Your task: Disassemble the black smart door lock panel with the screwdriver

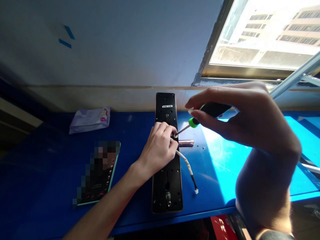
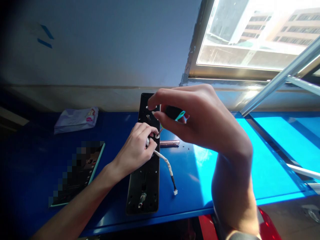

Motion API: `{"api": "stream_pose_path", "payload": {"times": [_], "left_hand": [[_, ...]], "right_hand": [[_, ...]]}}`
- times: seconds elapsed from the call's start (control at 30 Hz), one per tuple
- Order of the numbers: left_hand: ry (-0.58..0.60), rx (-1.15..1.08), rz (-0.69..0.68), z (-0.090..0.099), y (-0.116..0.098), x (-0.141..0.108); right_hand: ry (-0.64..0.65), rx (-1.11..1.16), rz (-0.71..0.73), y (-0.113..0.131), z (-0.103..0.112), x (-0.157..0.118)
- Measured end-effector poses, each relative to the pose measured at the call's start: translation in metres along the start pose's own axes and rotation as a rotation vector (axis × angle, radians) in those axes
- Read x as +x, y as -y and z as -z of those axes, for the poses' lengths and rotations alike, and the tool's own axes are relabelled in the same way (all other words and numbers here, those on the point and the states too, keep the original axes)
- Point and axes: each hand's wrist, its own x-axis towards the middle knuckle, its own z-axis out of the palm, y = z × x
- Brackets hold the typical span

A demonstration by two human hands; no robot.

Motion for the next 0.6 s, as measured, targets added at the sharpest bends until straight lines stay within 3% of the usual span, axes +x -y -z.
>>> {"api": "stream_pose_path", "payload": {"times": [0.6], "left_hand": [[-0.009, 0.004, -0.005, 0.0001, -0.0006, -0.0008]], "right_hand": [[0.028, -0.005, 0.062, 0.0041, 0.0028, 0.0014]]}}
